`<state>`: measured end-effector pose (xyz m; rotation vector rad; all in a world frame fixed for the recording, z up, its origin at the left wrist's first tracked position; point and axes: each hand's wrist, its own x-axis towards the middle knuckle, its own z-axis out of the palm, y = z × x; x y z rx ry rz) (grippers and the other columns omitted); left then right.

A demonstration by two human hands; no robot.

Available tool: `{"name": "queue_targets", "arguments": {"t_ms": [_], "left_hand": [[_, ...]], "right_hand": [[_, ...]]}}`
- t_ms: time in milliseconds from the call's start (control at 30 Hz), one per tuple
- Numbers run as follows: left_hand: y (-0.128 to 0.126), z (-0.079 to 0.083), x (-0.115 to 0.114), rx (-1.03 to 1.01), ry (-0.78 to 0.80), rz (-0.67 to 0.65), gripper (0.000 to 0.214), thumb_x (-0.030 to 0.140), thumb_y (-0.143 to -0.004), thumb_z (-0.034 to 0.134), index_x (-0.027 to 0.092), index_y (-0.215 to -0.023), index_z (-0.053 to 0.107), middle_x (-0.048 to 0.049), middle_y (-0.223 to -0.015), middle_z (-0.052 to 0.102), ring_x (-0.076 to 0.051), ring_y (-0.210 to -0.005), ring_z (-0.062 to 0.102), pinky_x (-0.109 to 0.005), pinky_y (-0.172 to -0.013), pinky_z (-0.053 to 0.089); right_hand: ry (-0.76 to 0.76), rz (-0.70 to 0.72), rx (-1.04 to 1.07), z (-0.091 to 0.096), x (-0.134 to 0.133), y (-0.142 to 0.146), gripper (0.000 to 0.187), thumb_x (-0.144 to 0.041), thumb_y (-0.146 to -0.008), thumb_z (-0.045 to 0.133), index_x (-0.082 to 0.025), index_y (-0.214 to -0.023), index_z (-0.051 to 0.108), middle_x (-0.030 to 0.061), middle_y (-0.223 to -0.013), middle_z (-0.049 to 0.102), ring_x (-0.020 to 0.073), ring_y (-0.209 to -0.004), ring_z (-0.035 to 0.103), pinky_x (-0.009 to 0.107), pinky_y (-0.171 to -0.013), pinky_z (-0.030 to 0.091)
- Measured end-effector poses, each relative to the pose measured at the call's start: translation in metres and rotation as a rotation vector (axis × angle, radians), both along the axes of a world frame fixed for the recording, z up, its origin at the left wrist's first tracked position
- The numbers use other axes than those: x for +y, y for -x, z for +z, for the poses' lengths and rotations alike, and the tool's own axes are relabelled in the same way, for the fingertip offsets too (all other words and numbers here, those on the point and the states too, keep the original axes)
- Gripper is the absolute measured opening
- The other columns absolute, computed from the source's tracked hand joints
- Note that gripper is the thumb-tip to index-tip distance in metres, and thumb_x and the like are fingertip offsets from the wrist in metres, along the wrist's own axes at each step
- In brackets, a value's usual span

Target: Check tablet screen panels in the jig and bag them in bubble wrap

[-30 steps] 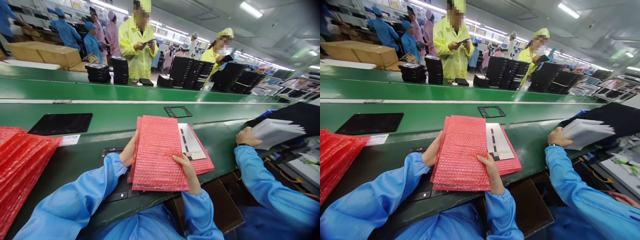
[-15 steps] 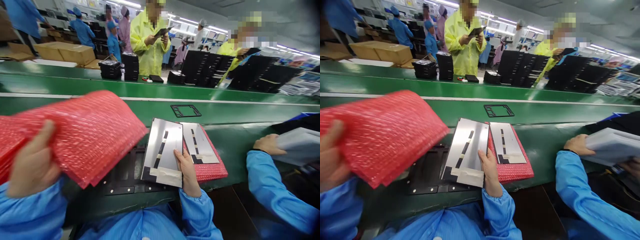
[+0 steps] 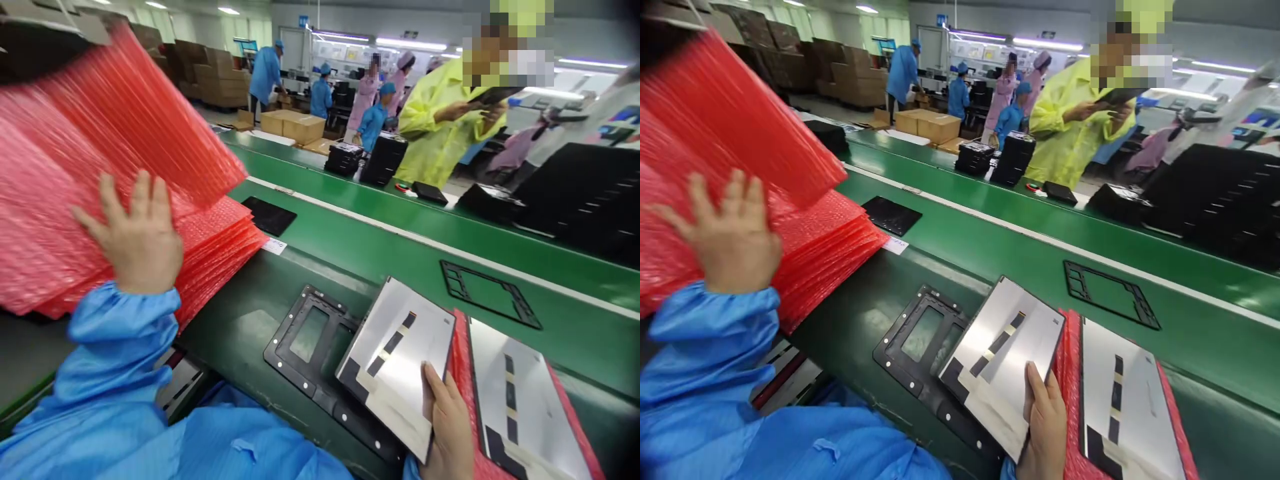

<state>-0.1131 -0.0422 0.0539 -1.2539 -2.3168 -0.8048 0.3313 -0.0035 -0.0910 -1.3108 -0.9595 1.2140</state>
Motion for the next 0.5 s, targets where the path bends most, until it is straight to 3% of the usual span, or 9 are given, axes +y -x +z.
{"name": "queue_targets", "arguments": {"t_ms": [67, 133, 200, 300, 367, 400, 500], "left_hand": [[0.004, -0.019, 0.007, 0.054, 0.113, 0.07, 0.054, 0.022, -0.095, 0.029, 0.007, -0.146, 0.034, -0.0235, -0.153, 0.033, -0.044, -0.142, 0.017, -0.079, -0.101, 0.011], [0.008, -0.036, 0.011, 0.02, 0.254, 0.077, 0.053, 0.026, -0.095, 0.031, 0.005, -0.144, 0.038, -0.0263, -0.148, 0.04, -0.046, -0.136, 0.028, -0.077, -0.097, 0.022], [0.008, -0.045, 0.012, 0.017, 0.29, 0.08, 0.056, 0.033, -0.096, 0.035, 0.005, -0.145, 0.037, -0.0264, -0.148, 0.04, -0.048, -0.136, 0.027, -0.076, -0.098, 0.021], [-0.002, -0.042, 0.013, 0.087, 0.177, 0.03, 0.064, 0.043, -0.094, 0.041, 0.006, -0.146, 0.034, -0.026, -0.154, 0.03, -0.045, -0.143, 0.013, -0.074, -0.105, 0.008], [-0.017, -0.04, 0.017, 0.072, 0.06, -0.142, 0.065, 0.044, -0.092, 0.048, 0.009, -0.146, 0.036, -0.022, -0.156, 0.028, -0.037, -0.146, 0.012, -0.063, -0.113, 0.005], [-0.025, -0.04, 0.02, 0.0, 0.015, -0.283, 0.064, 0.043, -0.09, 0.052, 0.012, -0.145, 0.04, -0.0189, -0.155, 0.033, -0.033, -0.146, 0.02, -0.056, -0.116, 0.009], [-0.056, -0.049, 0.035, -0.489, 0.038, -0.76, 0.063, 0.036, -0.08, 0.07, 0.023, -0.138, 0.051, -0.0104, -0.136, 0.059, -0.027, -0.128, 0.051, -0.04, -0.113, 0.032]], "right_hand": [[-0.035, 0.049, -0.016, -0.004, 0.002, -0.002, 0.061, -0.036, -0.068, 0.078, -0.032, -0.127, 0.062, -0.0032, -0.132, 0.062, 0.0302, -0.13, 0.05, 0.034, -0.106, 0.048], [-0.055, 0.017, -0.014, -0.006, 0.005, -0.001, 0.067, -0.039, -0.071, 0.076, -0.032, -0.134, 0.056, -0.0038, -0.137, 0.058, 0.0304, -0.131, 0.049, 0.036, -0.106, 0.048], [-0.033, -0.072, -0.015, -0.007, 0.007, 0.002, 0.066, -0.041, -0.075, 0.072, -0.032, -0.138, 0.052, -0.0057, -0.143, 0.052, 0.0281, -0.133, 0.047, 0.034, -0.107, 0.047], [0.052, -0.139, -0.034, -0.006, 0.008, 0.003, 0.063, -0.04, -0.079, 0.07, -0.036, -0.138, 0.051, -0.0109, -0.15, 0.043, 0.0233, -0.138, 0.042, 0.029, -0.11, 0.044], [0.084, -0.053, -0.005, -0.005, 0.009, 0.003, 0.059, -0.041, -0.081, 0.068, -0.037, -0.137, 0.051, -0.012, -0.15, 0.042, 0.0218, -0.141, 0.037, 0.03, -0.112, 0.041], [0.091, 0.011, 0.021, -0.004, 0.009, 0.004, 0.056, -0.041, -0.082, 0.067, -0.037, -0.136, 0.053, -0.0111, -0.148, 0.044, 0.0217, -0.141, 0.036, 0.032, -0.114, 0.039], [0.124, 0.207, 0.087, 0.0, 0.008, 0.014, 0.048, -0.042, -0.08, 0.069, -0.031, -0.127, 0.063, -0.0059, -0.144, 0.051, 0.0219, -0.141, 0.036, 0.034, -0.119, 0.027]]}}
